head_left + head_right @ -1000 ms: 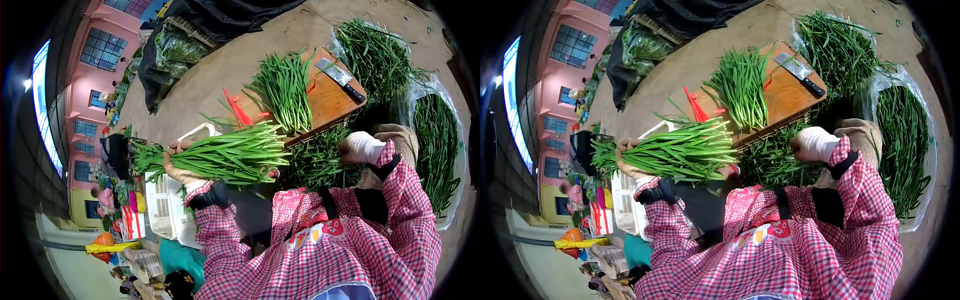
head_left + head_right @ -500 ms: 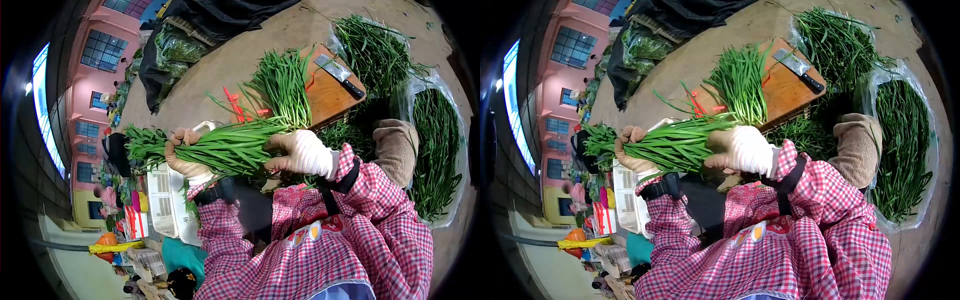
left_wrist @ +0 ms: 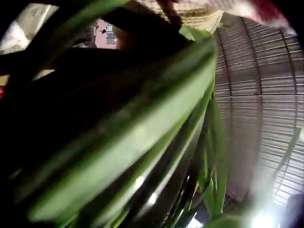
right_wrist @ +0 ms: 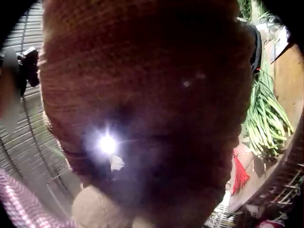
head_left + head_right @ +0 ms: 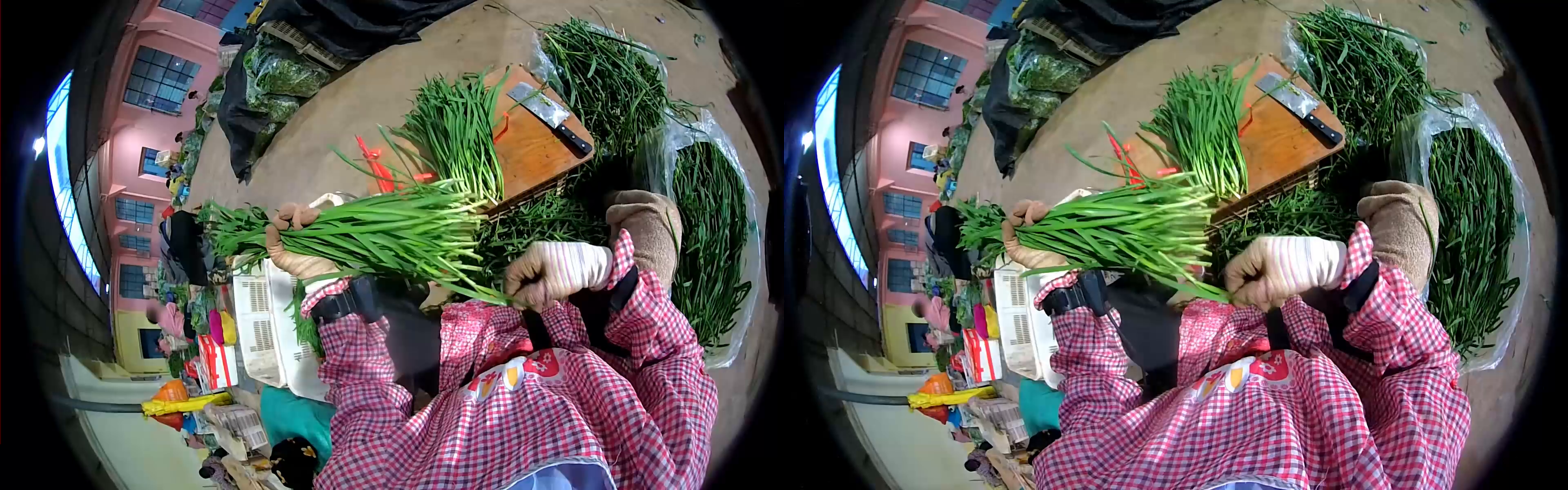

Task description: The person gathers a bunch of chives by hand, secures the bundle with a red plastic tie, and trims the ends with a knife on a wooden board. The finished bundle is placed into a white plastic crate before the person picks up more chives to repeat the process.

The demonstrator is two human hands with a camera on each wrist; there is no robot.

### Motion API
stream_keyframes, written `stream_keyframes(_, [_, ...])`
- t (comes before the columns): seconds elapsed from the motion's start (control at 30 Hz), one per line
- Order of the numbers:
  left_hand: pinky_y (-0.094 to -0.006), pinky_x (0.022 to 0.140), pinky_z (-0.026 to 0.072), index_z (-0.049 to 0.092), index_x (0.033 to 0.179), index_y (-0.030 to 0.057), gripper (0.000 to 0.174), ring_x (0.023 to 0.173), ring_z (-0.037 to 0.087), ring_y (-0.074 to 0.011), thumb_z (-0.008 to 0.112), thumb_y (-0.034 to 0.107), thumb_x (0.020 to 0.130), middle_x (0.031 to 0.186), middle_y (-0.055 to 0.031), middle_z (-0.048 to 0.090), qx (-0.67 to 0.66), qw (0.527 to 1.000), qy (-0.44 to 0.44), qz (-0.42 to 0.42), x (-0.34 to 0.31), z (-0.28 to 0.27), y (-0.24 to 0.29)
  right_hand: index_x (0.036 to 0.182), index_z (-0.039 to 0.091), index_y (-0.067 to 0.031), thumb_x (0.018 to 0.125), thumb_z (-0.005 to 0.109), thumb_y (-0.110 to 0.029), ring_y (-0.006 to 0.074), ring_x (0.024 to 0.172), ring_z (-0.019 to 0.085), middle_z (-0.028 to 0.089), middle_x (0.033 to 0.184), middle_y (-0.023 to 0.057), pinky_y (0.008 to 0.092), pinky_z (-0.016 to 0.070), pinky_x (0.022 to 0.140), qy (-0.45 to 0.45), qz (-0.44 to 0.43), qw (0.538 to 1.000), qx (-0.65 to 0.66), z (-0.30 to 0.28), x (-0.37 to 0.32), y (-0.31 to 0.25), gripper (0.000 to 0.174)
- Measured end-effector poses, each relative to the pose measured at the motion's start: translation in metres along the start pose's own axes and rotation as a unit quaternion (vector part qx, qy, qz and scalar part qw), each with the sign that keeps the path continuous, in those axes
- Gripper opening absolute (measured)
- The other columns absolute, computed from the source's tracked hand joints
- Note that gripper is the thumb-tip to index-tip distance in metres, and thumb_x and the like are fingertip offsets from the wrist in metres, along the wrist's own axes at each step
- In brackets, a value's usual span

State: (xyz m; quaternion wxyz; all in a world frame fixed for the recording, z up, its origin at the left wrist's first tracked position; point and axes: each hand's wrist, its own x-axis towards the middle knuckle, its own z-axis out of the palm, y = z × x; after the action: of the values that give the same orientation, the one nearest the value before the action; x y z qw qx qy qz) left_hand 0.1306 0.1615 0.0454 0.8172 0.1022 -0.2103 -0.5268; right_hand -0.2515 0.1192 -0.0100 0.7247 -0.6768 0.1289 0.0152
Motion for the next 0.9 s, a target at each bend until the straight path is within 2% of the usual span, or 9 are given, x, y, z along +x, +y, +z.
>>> stream_keyframes(0.1, [-0.0347,0.076,0.0441,0.049,0.074,0.0133,0.023,0.069,0.043,-0.0131,0.069,0.023,0.079,0.086,0.0025,0.053,0.059,0.997,0.036,0.037,-0.003,0.000,0.006,0.097,0.069,-0.0083,0.086,0.066,-0.026,0.0248,0.073,0.067,0.069,0.080,0.0103,0.0384,0.0522,0.066,0.005,-0.011,0.978,-0.210,0.002,-0.007,0.041,0.021])
stream_keyframes(0.2, [-0.0406,0.084,0.0469,0.054,0.091,0.0091,0.021,0.087,0.057,-0.0193,0.062,0.028,0.086,0.084,-0.0024,0.055,0.057,0.998,-0.014,0.000,0.000,-0.024,0.026,0.104,0.069,-0.0098,0.083,0.066,-0.031,0.0356,0.075,0.066,0.069,0.082,0.0149,0.0417,0.0534,0.068,0.010,0.187,0.848,-0.496,0.000,-0.004,0.045,0.030])
stream_keyframes(0.33, [-0.0443,0.084,0.0480,0.057,0.095,0.0056,0.025,0.089,0.059,-0.0206,0.059,0.029,0.088,0.080,-0.0024,0.055,0.067,0.997,-0.013,0.025,-0.004,-0.023,0.027,0.122,0.062,-0.0060,0.086,0.066,-0.024,0.0213,0.065,0.066,0.068,0.076,0.0119,0.0332,0.0520,0.061,0.231,-0.052,0.959,-0.155,0.013,0.002,0.033,0.041])
stream_keyframes(0.37, [-0.0448,0.084,0.0481,0.058,0.095,0.0056,0.025,0.088,0.059,-0.0206,0.058,0.030,0.089,0.079,-0.0023,0.055,0.085,0.995,0.007,0.053,-0.005,-0.022,0.026,0.127,0.057,-0.0013,0.089,0.064,-0.018,0.0139,0.063,0.064,0.067,0.076,0.0068,0.0265,0.0503,0.058,0.204,0.014,0.976,0.075,0.021,0.010,0.015,0.043])
stream_keyframes(0.5, [-0.0394,0.082,0.0465,0.055,0.087,0.0114,0.016,0.082,0.055,-0.0171,0.061,0.026,0.085,0.079,0.0018,0.053,-0.008,0.999,-0.035,0.023,-0.011,-0.009,0.011,0.133,0.045,0.0037,0.093,0.060,-0.022,0.0133,0.057,0.058,0.064,0.081,0.0096,0.0261,0.0503,0.058,0.204,-0.105,0.901,0.368,0.047,0.058,0.002,0.050])
stream_keyframes(0.63, [-0.0366,0.078,0.0451,0.052,0.080,0.0158,0.020,0.080,0.051,-0.0157,0.070,0.025,0.078,0.081,0.0049,0.052,0.013,0.998,0.004,0.054,-0.011,-0.023,0.014,0.106,0.058,-0.0025,0.097,0.054,-0.031,0.0098,0.054,0.049,0.057,0.068,0.0014,0.0263,0.0477,0.055,0.142,-0.125,0.826,0.531,0.057,0.078,0.004,0.030])
stream_keyframes(0.7, [-0.0361,0.077,0.0446,0.052,0.080,0.0161,0.020,0.079,0.050,-0.0152,0.070,0.025,0.077,0.081,0.0051,0.052,-0.024,1.000,-0.009,0.016,-0.013,-0.016,0.016,0.098,0.059,-0.0015,0.097,0.052,-0.027,0.0100,0.054,0.051,0.057,0.064,0.0032,0.0259,0.0468,0.054,0.083,-0.181,0.913,0.357,0.044,0.067,0.015,0.027])
stream_keyframes(0.83, [-0.0344,0.080,0.0449,0.056,0.085,0.0126,0.012,0.078,0.050,-0.0143,0.065,0.018,0.079,0.079,0.0036,0.051,-0.066,0.997,-0.042,-0.009,-0.017,-0.005,0.016,0.090,0.068,-0.0038,0.093,0.061,-0.028,0.0141,0.061,0.060,0.064,0.068,0.0046,0.0288,0.0474,0.057,0.051,0.025,0.998,-0.009,0.020,0.017,0.024,0.025])
stream_keyframes(0.9, [-0.0327,0.078,0.0449,0.056,0.084,0.0134,0.012,0.077,0.050,-0.0145,0.066,0.019,0.079,0.078,0.0039,0.051,-0.036,0.999,-0.006,0.025,-0.017,-0.006,0.022,0.097,0.070,-0.0078,0.086,0.063,-0.044,0.0315,0.077,0.068,0.069,0.080,0.0161,0.0421,0.0532,0.070,0.023,0.111,0.893,-0.437,0.008,0.006,0.037,0.038])
